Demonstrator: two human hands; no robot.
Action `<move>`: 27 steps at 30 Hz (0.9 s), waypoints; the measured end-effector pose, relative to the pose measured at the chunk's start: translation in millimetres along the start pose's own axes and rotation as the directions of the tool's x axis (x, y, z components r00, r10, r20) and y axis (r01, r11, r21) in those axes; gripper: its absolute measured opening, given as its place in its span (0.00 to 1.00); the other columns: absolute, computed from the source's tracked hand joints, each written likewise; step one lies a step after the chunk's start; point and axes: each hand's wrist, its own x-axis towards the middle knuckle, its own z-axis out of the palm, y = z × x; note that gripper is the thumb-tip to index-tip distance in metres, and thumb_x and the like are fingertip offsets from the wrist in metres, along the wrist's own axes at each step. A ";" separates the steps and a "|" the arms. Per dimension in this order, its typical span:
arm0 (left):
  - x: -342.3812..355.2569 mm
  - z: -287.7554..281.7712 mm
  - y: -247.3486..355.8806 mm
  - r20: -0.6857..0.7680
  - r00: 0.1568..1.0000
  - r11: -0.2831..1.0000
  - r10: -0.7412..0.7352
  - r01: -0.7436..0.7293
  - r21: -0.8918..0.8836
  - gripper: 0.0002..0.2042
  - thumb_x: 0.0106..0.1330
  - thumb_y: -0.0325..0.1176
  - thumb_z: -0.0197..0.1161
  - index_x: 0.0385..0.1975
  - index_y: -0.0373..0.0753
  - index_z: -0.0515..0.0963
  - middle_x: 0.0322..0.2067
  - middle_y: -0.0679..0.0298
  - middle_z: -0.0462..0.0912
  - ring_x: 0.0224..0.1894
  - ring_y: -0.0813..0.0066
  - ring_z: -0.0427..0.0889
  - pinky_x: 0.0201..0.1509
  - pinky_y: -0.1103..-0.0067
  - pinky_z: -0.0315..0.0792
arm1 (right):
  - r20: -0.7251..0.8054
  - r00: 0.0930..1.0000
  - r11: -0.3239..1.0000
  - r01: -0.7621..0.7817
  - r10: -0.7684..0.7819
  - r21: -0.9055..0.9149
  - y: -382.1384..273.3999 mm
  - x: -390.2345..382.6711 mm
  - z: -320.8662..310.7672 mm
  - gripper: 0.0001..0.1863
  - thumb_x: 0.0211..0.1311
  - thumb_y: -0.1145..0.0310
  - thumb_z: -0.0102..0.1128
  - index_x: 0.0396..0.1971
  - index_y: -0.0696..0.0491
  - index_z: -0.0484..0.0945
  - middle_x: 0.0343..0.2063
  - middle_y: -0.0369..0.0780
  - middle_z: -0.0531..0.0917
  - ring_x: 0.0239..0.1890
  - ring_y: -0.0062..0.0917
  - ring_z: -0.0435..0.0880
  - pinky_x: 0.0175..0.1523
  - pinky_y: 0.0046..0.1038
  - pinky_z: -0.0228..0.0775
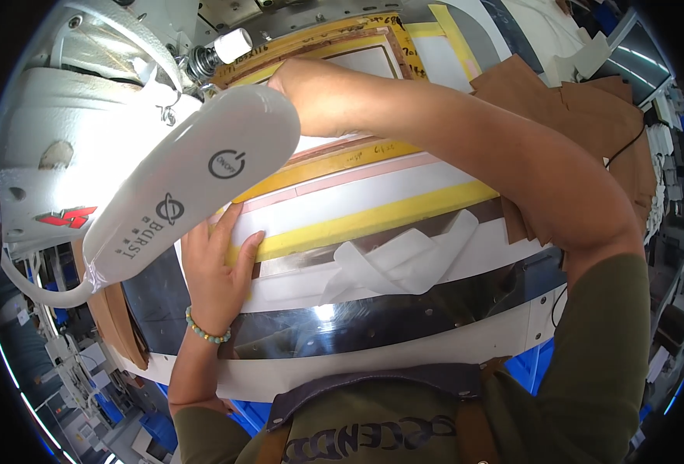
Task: The recorder is using an industrial sewing machine to sew labels onto brown leather or fabric pieces.
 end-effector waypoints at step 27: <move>21.5 10.3 7.3 0.351 0.936 0.992 0.020 -0.061 0.107 0.45 0.74 0.73 0.48 0.74 0.36 0.70 0.65 0.40 0.69 0.69 0.39 0.64 0.72 0.48 0.52 | -0.077 0.994 0.972 0.056 -0.076 -0.229 -6.2 -12.1 21.0 0.06 0.60 0.73 0.72 0.33 0.60 0.91 0.33 0.47 0.90 0.38 0.31 0.90 0.50 0.31 0.81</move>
